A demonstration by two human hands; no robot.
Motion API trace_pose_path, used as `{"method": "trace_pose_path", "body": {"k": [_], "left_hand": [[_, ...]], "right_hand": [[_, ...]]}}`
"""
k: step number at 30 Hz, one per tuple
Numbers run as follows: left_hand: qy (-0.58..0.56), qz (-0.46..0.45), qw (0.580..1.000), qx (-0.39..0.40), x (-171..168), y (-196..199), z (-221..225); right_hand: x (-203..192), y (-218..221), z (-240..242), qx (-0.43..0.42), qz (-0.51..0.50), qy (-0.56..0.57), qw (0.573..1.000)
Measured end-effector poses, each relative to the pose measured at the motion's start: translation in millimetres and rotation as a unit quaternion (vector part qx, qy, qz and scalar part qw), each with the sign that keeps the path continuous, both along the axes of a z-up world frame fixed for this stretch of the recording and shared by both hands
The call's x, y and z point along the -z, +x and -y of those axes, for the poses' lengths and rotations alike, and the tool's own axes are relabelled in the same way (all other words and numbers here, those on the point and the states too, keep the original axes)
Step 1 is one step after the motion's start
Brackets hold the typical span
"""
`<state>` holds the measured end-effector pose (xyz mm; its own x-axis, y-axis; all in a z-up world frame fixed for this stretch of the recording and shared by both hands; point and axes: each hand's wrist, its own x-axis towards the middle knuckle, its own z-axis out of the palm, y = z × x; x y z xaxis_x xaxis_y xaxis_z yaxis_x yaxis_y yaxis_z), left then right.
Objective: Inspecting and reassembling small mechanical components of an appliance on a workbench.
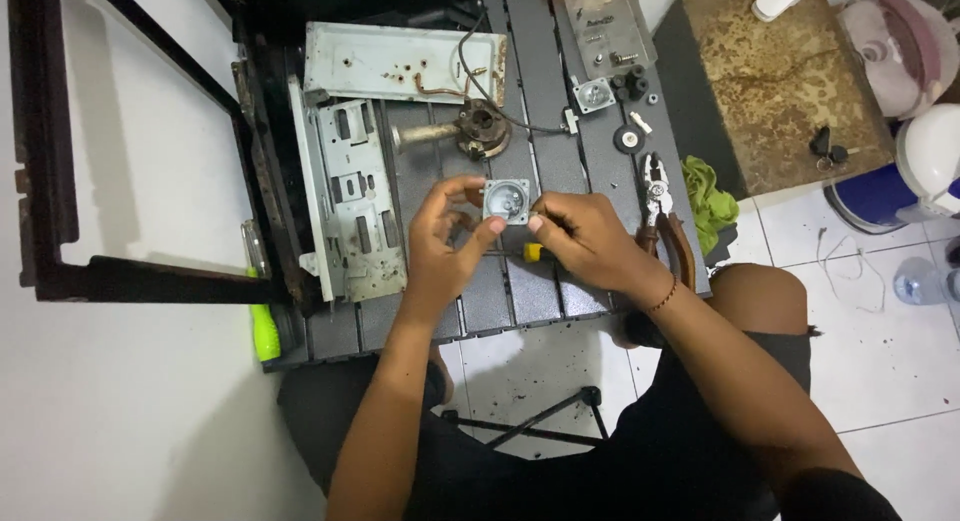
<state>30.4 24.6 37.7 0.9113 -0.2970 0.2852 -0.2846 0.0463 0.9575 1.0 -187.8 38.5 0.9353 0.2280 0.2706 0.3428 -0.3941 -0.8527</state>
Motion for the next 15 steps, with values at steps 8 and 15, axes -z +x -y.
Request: {"method": "trace_pose_path", "body": {"k": [8, 15], "left_hand": [[-0.045, -0.022, 0.998, 0.044, 8, 2, 8], [-0.07, -0.076, 0.991, 0.082, 16, 1, 10]], "right_hand": [[-7, -3, -3, 0.006, -0.022, 0.033, 0.999], [-15, -2, -8, 0.001, -0.028, 0.014, 1.0]]}}
